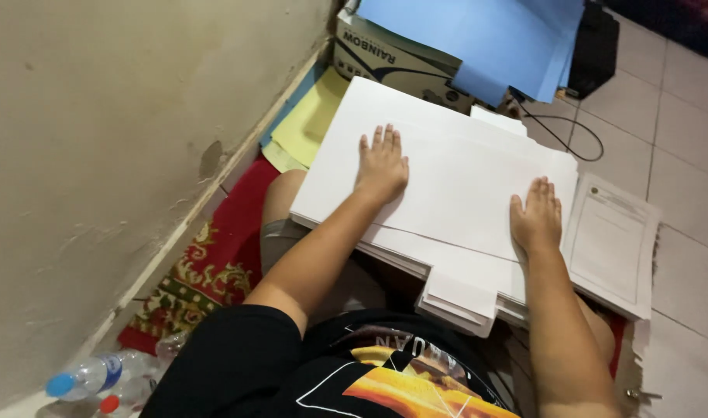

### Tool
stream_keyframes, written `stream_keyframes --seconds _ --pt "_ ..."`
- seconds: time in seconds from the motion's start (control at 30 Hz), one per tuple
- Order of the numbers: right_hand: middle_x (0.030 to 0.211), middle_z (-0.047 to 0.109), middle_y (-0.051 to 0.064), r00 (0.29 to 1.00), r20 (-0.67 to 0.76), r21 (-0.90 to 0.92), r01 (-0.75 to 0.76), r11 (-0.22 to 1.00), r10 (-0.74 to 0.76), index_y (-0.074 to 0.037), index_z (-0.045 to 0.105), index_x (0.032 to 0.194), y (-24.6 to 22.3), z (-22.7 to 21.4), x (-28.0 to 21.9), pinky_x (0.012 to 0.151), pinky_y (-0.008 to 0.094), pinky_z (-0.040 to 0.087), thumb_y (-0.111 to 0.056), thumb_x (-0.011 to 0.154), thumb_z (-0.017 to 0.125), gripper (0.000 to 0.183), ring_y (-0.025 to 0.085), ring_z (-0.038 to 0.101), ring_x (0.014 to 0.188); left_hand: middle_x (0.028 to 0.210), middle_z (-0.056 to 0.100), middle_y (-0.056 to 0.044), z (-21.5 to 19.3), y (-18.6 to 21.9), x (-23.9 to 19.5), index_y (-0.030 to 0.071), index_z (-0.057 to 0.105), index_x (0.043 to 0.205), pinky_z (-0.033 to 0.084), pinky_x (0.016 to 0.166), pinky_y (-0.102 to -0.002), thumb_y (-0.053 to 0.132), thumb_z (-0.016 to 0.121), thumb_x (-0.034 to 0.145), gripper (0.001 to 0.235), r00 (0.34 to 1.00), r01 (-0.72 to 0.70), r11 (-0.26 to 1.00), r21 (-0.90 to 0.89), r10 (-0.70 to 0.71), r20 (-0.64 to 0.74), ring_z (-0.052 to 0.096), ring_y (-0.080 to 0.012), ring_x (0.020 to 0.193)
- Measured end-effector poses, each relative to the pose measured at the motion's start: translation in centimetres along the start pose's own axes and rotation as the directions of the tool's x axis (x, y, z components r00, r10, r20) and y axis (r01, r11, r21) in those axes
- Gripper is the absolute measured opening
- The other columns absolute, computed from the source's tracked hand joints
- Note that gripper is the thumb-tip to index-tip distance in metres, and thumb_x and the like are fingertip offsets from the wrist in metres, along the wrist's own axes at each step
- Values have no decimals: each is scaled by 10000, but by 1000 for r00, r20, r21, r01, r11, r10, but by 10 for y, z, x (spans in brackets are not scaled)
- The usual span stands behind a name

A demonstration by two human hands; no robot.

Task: The person organizes white papers by hand, picking up sheets from a stack and smoothing them onto a larger pile. The person also folds smaller pieces of paper and presses them onto the pile.

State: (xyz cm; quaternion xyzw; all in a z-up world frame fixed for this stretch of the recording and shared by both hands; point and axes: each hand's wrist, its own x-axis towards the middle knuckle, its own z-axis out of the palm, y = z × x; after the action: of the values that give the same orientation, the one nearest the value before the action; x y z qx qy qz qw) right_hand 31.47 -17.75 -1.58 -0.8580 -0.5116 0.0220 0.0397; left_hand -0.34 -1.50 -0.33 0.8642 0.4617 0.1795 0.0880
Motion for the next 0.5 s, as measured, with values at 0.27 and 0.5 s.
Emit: stream_keyframes --seconds 0.27,0.5 --pt "1703 174 205 1000 12 100 -27 995 26 29 209 1622 -19 -21 -13 1265 479 92 -478 1035 265 778 327 127 1577 1653 194 -214 -22 4 6 -21 244 1559 76 1221 -611 332 287 1027 640 988 39 999 -2 -38 152 134 -371 1552" --pt "1668 191 294 994 -86 48 65 997 -61 114 204 1592 6 6 8 1231 529 122 -376 1047 311 740 419 174 1541 1698 110 -148 10 -3 25 3 162 1595 29 1239 -590 339 229 1036 655 980 60 998 29 -65 189 68 -345 1568"
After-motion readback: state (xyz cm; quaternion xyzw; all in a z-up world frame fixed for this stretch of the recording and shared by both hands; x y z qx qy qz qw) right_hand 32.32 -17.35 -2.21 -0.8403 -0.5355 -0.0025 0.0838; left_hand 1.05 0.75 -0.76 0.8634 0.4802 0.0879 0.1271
